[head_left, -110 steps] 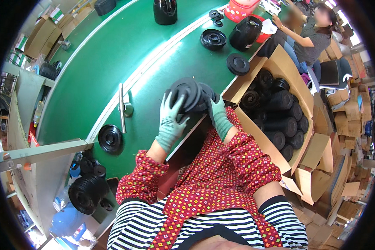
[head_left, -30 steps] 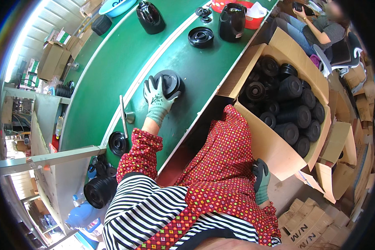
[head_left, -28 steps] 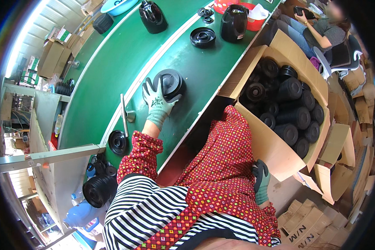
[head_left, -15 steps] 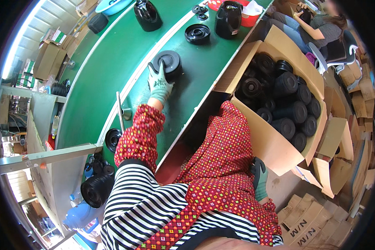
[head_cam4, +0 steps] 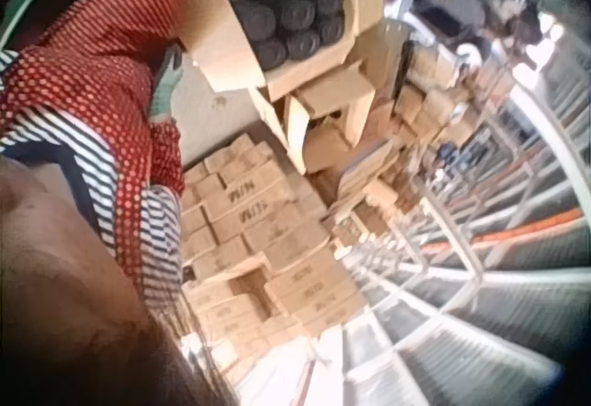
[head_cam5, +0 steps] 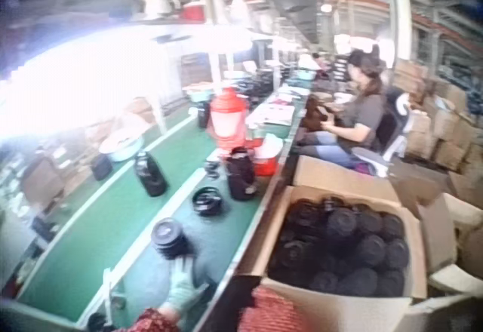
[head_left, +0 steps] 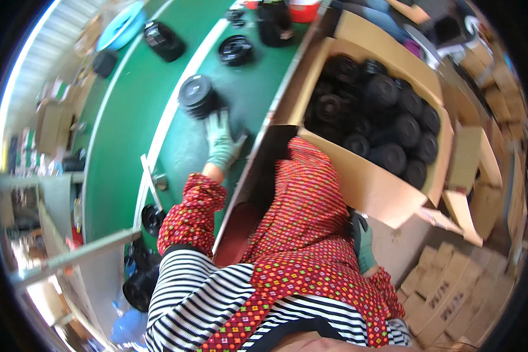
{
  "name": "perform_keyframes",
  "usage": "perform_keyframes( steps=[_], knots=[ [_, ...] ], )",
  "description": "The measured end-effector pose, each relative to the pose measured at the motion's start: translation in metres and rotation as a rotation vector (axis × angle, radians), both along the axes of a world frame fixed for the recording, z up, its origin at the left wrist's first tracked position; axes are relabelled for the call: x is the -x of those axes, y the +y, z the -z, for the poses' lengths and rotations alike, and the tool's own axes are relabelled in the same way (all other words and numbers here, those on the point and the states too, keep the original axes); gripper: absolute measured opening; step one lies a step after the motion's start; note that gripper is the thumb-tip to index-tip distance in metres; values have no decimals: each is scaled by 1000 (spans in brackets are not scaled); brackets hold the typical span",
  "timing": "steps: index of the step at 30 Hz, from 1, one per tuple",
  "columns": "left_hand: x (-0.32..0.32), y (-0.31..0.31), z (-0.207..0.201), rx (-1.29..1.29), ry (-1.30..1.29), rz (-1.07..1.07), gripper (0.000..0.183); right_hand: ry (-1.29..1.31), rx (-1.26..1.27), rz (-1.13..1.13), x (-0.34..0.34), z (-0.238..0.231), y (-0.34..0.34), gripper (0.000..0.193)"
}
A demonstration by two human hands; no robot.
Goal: The person assembles black kettles by attaching lids and placing them into a cardboard box. They also handle a yellow container and put on green gloves before continuing to pack the kettles.
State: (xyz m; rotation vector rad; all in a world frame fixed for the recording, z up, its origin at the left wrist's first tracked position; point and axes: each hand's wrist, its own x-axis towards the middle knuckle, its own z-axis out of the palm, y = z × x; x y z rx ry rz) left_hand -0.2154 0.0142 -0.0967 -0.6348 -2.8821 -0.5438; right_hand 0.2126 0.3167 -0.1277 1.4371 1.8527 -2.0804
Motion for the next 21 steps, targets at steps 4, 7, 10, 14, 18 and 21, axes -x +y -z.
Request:
perform_keyframes(
  steps=[4, 7, 10, 14, 18, 21],
  knots=[
    [6, 23, 21, 70, -25, -12, 80, 70, -130, -78, 0, 10, 2, 38],
    [-31, 64, -23, -371, -116, 382, 66, 44, -204, -36, 5, 2, 3, 30],
    [-79, 103, -88, -419, -77, 570, 57, 90, -199, -32, 9, -3, 9, 30],
    [-126, 148, -254, -327, -165, 1084, 32, 107, 6, 65, 14, -12, 28, 32],
    [-149, 181, -305, -409, -50, 1406, 31, 238, -228, 87, 29, -20, 46, 33],
    [-163, 196, -307, -373, -56, 1480, 32, 264, -12, 221, 49, -46, 68, 34]
  ],
)
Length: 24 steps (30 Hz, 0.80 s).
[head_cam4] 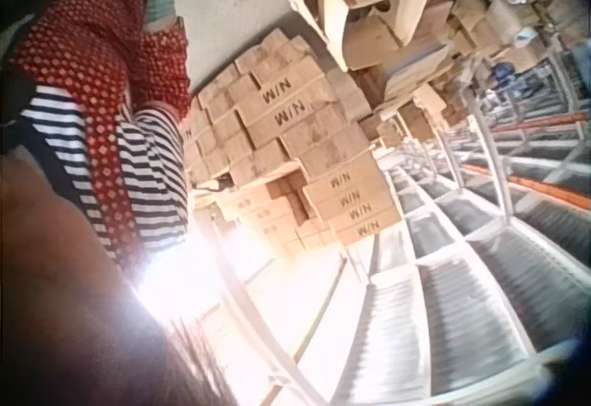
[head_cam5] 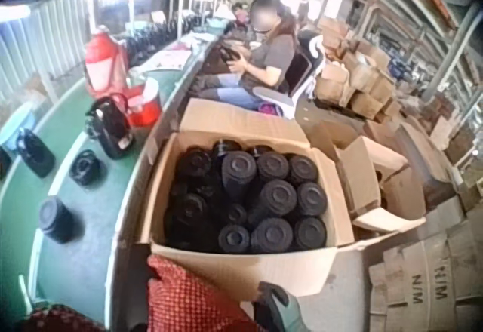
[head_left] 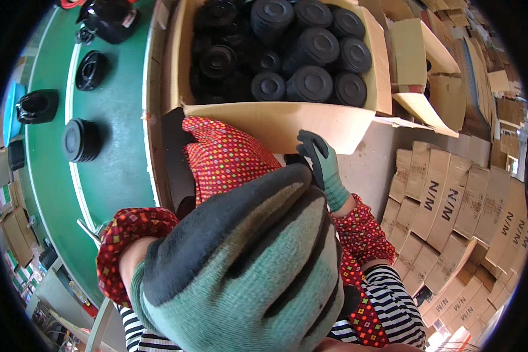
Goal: The person assembles black kettles by attaching lids and placing them into a cardboard box. They also handle a yellow container and put on green gloves before continuing to pack the kettles.
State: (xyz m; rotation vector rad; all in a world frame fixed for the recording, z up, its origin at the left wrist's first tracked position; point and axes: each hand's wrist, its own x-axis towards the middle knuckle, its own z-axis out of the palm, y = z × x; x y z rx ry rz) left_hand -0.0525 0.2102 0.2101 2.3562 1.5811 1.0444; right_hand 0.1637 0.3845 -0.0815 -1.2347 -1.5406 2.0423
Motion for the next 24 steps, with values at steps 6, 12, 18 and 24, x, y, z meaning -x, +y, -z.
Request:
perform_keyframes(
  steps=[6, 12, 18, 24],
  knots=[
    [-8, 24, -2, 97, 24, 83, 35, -94, -176, -38, 3, -4, 38, 32],
    [-10, 56, 7, 183, 29, 118, 39, -37, -228, 69, 4, 11, 94, 33],
    [14, 106, 50, 368, -126, -20, 43, 75, -353, 27, 28, 13, 150, 38],
    [78, 224, 286, 711, -1038, -436, 82, 21, -486, -127, 62, 60, 228, 41]
  ],
)
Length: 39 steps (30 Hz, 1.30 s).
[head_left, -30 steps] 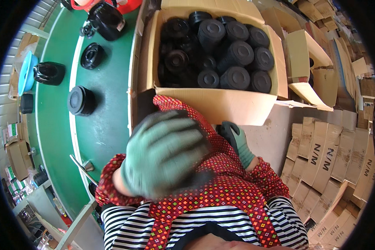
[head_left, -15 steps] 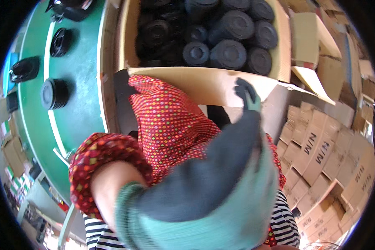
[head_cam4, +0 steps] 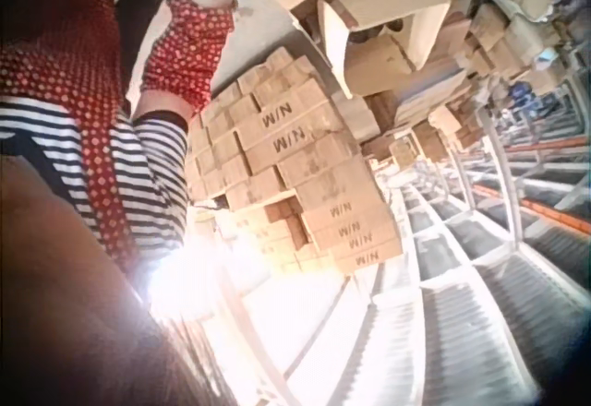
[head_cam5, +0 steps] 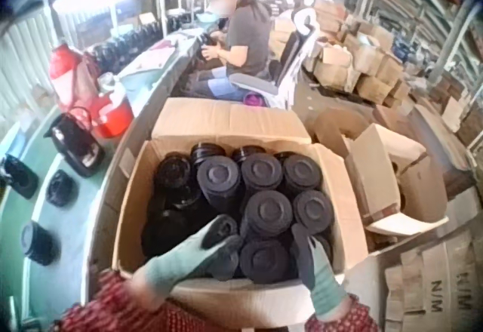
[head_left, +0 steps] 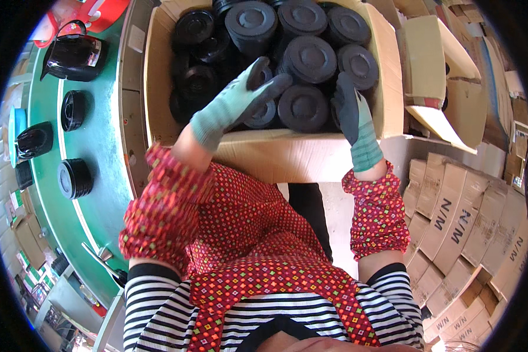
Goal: The person assembles black kettles by attaching lids and placing them into a cardboard box. They also handle a yellow container and put on green gloves before continuing to pack the kettles.
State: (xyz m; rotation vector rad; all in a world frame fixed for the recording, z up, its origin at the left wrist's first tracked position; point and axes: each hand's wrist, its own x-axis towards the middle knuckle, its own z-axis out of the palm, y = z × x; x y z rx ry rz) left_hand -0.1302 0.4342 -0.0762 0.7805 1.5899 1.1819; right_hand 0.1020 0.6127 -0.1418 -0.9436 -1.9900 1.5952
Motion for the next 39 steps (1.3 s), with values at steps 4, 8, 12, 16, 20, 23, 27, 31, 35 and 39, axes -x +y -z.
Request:
perform_keyframes(
  steps=[4, 8, 12, 16, 20, 23, 27, 31, 35, 39],
  knots=[
    [25, 59, 74, 48, 155, 205, 70, 117, 412, -74, 21, 30, 38, 41],
    [20, 112, 98, 218, -325, -29, 85, -85, 750, 12, 48, -13, 44, 47],
    [21, 131, 146, 68, -564, -83, 82, 36, 1068, 46, 62, -17, 55, 47],
    [18, 125, 133, 41, -613, -98, 63, 34, 1035, -16, 71, 3, 55, 45],
    [14, 123, 123, 64, -717, -104, 55, -133, 889, 209, 79, 38, 52, 49],
    [12, 118, 125, -2, -754, -156, 52, -157, 853, 258, 87, 45, 47, 50],
    [11, 111, 105, -161, -718, -152, 42, -52, 736, 233, 86, 25, 34, 48],
    [6, 88, 72, -282, -667, -219, 44, 106, 569, 208, 87, 0, 19, 69],
    [-7, 50, 15, -518, -634, -235, 65, 245, 512, 76, 75, -54, -15, 51],
    [-3, -4, 12, -526, -390, -425, 96, 85, 163, -49, 94, -128, -72, 61]
  ],
)
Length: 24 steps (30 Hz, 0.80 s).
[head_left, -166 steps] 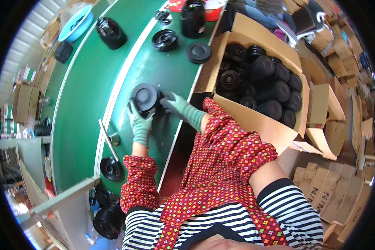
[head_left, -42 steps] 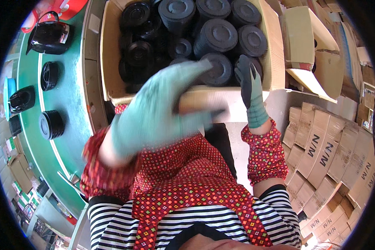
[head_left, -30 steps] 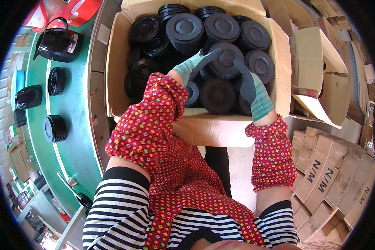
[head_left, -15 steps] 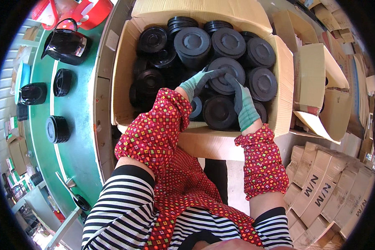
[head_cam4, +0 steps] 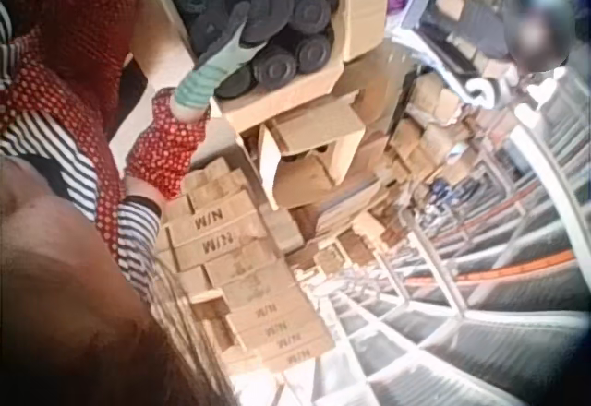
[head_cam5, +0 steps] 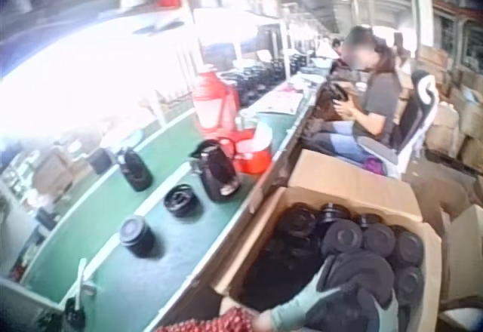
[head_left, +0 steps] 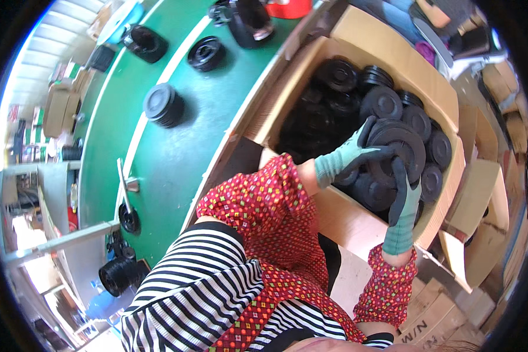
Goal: The person assembles black kettles by attaching lids and placing them into a cardboard box. They also handle a yellow container and put on green gloves before continuing to pack the kettles.
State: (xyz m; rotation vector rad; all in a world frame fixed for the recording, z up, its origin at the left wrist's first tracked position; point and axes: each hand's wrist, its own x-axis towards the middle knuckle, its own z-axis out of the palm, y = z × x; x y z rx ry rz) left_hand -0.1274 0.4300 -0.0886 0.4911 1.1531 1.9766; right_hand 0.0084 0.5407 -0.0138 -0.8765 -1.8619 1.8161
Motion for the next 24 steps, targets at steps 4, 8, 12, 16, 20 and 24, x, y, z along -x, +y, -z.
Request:
perform_keyframes(
  steps=[4, 8, 12, 16, 20, 24],
  knots=[
    [10, -108, -58, -9, 81, -249, 107, -26, -15, -107, 35, -11, -71, 56],
    [30, -212, -88, -82, 63, -344, 71, 122, 102, -355, 96, -18, -157, 73],
    [45, -295, -84, -144, -209, -488, 48, 116, 276, -599, 155, -32, -237, 77],
    [73, -346, -68, -29, -378, -581, 54, -29, 337, -700, 217, 10, -286, 95],
    [80, -359, -87, 273, -535, -608, 79, -87, 313, -682, 237, 19, -297, 95],
    [85, -358, -103, 135, -624, -505, 77, -22, 271, -611, 239, 32, -289, 100]
  ],
)
